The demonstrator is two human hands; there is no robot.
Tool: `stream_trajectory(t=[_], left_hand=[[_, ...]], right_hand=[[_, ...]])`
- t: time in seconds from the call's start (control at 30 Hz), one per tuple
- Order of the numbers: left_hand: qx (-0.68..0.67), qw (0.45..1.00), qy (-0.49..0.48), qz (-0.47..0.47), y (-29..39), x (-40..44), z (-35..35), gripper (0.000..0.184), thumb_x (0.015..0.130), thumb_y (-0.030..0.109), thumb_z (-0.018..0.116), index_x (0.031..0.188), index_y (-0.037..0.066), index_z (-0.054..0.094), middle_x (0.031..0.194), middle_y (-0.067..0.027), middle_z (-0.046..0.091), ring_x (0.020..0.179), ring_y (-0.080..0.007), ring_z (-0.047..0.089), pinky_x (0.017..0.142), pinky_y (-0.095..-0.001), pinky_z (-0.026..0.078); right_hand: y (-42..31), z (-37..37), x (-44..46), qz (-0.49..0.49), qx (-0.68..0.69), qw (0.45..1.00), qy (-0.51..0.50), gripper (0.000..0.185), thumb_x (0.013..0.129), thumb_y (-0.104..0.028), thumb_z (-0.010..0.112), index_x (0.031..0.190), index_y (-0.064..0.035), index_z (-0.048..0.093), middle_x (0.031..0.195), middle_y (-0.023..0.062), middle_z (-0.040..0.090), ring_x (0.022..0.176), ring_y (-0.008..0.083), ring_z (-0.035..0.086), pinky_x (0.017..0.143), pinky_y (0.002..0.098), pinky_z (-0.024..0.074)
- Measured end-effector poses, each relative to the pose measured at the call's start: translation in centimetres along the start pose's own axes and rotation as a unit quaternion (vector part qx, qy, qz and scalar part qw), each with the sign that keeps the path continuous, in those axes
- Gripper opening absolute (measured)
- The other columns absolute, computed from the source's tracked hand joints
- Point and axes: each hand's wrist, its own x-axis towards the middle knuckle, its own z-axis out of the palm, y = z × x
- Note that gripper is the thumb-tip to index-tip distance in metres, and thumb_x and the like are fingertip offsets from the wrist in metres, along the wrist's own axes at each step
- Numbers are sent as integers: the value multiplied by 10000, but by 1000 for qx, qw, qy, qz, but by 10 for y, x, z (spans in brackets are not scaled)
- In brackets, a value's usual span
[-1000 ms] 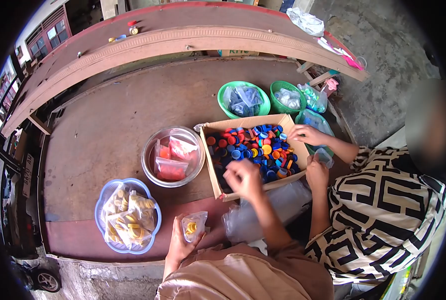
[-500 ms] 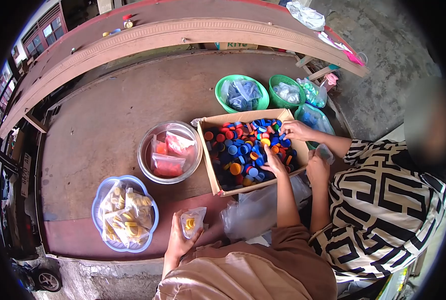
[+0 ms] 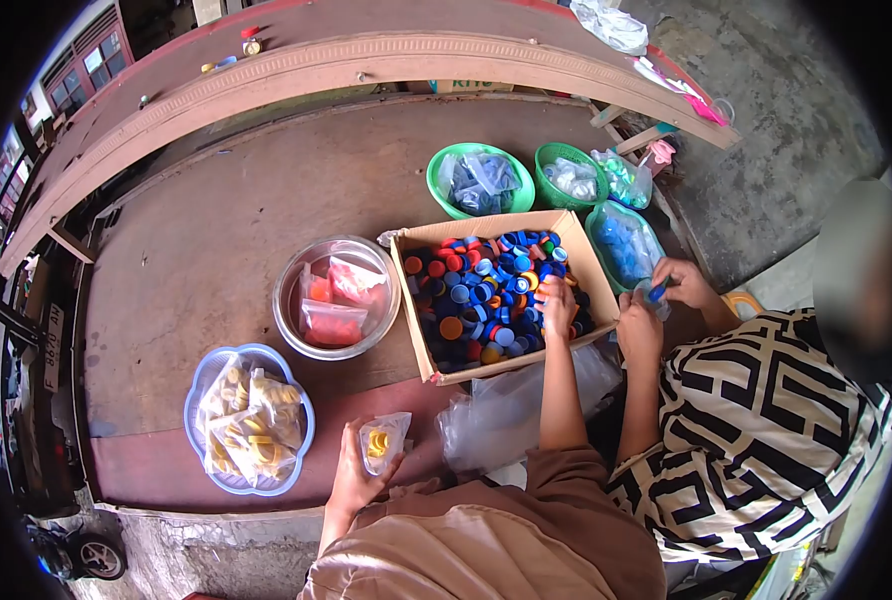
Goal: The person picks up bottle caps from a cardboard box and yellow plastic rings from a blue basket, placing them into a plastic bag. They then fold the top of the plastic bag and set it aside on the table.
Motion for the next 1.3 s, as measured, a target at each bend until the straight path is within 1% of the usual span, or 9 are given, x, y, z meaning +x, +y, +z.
stream_trajectory(t=[0.1, 0.17, 0.3, 0.37, 0.43, 0.73, 0.87, 1.13, 1.3], left_hand=[[18, 1000, -4, 14, 3, 0, 4, 679, 685, 135, 755, 1224, -11, 368, 1120, -205, 469, 1032, -364, 492, 891, -419, 420], [25, 1000, 0, 12, 5, -3, 9, 677, 684, 135, 755, 1222, -12, 371, 1118, -207, 471, 1031, -367, 488, 889, -422, 420], [43, 999, 19, 3, 15, 3, 18, 674, 678, 132, 755, 1220, -11, 380, 1103, -209, 476, 1017, -371, 485, 880, -424, 421], [55, 998, 22, -1, 24, 9, 21, 674, 675, 130, 755, 1219, -10, 383, 1099, -209, 476, 1007, -372, 484, 877, -425, 420], [67, 998, 20, -10, 31, 11, 20, 673, 672, 127, 754, 1218, -9, 385, 1098, -209, 476, 997, -375, 484, 876, -426, 418], [63, 997, 52, -16, 34, 24, 38, 648, 672, 103, 756, 1205, 0, 401, 1085, -206, 494, 1012, -389, 494, 893, -430, 410], [21, 998, 67, -5, 30, 27, 53, 641, 683, 103, 749, 1202, 2, 387, 1077, -203, 498, 995, -367, 521, 857, -418, 435], [6, 1000, 22, -15, 31, 30, 48, 614, 682, 93, 741, 1185, 2, 402, 1073, -196, 500, 988, -346, 526, 857, -408, 435], [44, 999, -9, -2, 29, 40, 43, 632, 684, 113, 746, 1198, 6, 393, 1097, -202, 486, 1001, -363, 507, 865, -422, 429]], right_hand=[[13, 5, 0, -5, -209, 971, -113, 302, 832, -285, 584, 998, -34, 605, 890, 169, 652, 711, 238, 651, 582, 341, 518], [12, 12, -7, -120, -467, 826, -292, 424, 802, -321, 566, 1054, 19, 586, 956, 227, 640, 824, 342, 638, 744, 373, 523], [-11, 44, -25, -3, -538, 776, -329, 546, 806, -373, 550, 1092, 91, 527, 1094, 301, 566, 1001, 390, 572, 878, 416, 467], [17, 65, -43, -24, -536, 815, -218, 539, 795, -339, 566, 1103, 96, 488, 1111, 287, 544, 1011, 384, 564, 869, 419, 470], [16, 77, -66, -130, -660, 723, -158, 577, 782, -332, 562, 1135, 110, 451, 1121, 237, 525, 984, 353, 575, 846, 419, 479], [-3, 73, -75, -276, -376, 849, -248, 703, 733, -102, 601, 1325, 63, 258, 1124, 240, 487, 951, 404, 553, 811, 458, 486], [-18, 79, -80, -244, -415, 786, -387, 794, 720, -134, 607, 1421, -153, 234, 1326, 391, 276, 1069, 453, 513, 825, 457, 497], [-27, 84, -100, -244, -393, 765, -449, 723, 688, -149, 636, 1361, -161, 372, 1422, 352, 107, 1231, 466, 367, 972, 458, 412], [-29, 86, -100, -213, -292, 799, -480, 766, 687, -114, 654, 1383, -164, 338, 1429, 285, 181, 1296, 415, 298, 1022, 442, 362]])
